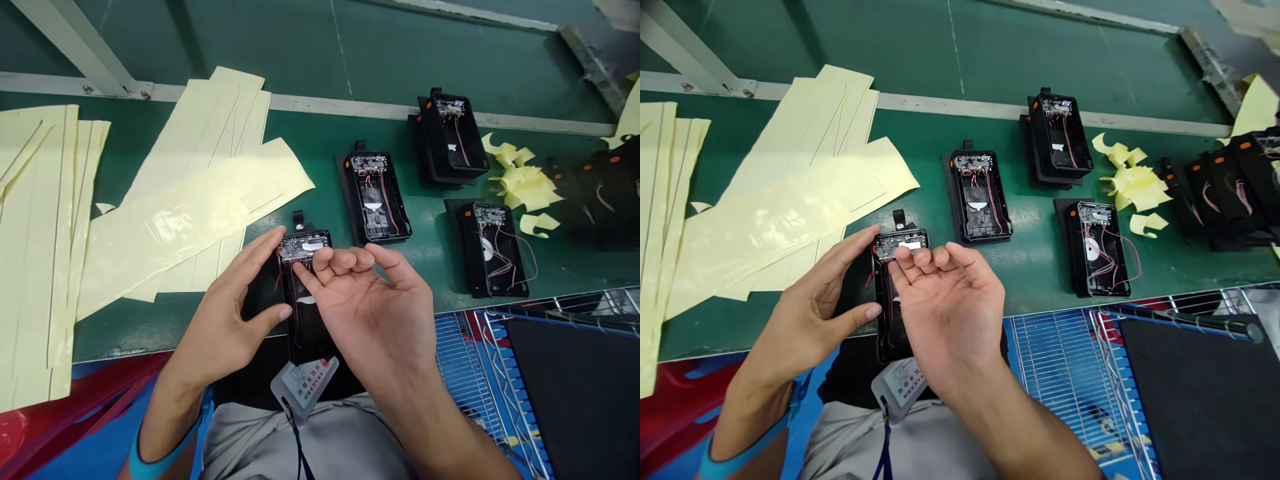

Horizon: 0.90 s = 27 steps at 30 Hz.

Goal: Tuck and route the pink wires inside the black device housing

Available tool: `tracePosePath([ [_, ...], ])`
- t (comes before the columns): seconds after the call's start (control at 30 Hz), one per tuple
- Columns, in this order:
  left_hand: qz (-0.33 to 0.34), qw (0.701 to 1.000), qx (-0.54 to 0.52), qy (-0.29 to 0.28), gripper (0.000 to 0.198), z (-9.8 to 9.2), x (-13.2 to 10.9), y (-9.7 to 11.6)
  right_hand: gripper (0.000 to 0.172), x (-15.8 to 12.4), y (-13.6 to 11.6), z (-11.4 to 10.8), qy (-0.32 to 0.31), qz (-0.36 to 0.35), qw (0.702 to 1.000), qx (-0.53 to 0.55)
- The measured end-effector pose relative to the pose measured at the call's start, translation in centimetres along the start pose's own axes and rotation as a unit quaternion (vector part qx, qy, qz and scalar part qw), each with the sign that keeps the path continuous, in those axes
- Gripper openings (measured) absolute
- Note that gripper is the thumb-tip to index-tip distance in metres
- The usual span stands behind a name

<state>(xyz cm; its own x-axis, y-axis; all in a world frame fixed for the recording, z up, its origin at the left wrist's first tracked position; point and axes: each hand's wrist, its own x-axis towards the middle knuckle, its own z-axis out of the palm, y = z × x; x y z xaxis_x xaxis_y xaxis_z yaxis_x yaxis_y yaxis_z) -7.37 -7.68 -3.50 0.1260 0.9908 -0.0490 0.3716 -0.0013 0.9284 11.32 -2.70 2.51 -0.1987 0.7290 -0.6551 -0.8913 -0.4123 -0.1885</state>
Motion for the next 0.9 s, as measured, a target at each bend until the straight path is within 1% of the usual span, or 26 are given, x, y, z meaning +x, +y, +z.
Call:
tracePosePath([
  [0.27, 0.006, 1.000, -0.002, -0.003, 0.086, 0.0, 0.0, -0.2, 0.030, 0.4, 0.2, -0.1, -0.007, 0.003, 1.000, 0.000],
  [0.37, 0.005, 1.000, 0.011, -0.004, 0.085, 0.0, 0.0, -0.1, 0.029, 0.7, 0.4, -0.2, -0.019, -0.012, 1.000, -0.013],
  [0.43, 0.005, 1.000, 0.017, -0.003, 0.084, 0.0, 0.0, 0.0, 0.029, 0.6, 0.4, -0.4, -0.038, -0.025, 0.999, -0.025],
  [0.57, 0.000, 1.000, 0.001, -0.002, 0.084, 0.0, 0.1, 0.1, 0.028, -0.1, 0.1, -0.8, -0.072, -0.046, 0.995, -0.055],
  [0.73, -0.008, 1.000, -0.002, 0.002, 0.084, 0.0, 0.0, 0.1, 0.028, -0.4, -0.2, -0.8, -0.070, -0.064, 0.993, -0.066],
  [0.9, -0.012, 1.000, -0.006, 0.003, 0.084, 0.0, -0.1, 0.2, 0.029, -0.2, 0.0, -0.7, -0.082, -0.072, 0.991, -0.072],
])
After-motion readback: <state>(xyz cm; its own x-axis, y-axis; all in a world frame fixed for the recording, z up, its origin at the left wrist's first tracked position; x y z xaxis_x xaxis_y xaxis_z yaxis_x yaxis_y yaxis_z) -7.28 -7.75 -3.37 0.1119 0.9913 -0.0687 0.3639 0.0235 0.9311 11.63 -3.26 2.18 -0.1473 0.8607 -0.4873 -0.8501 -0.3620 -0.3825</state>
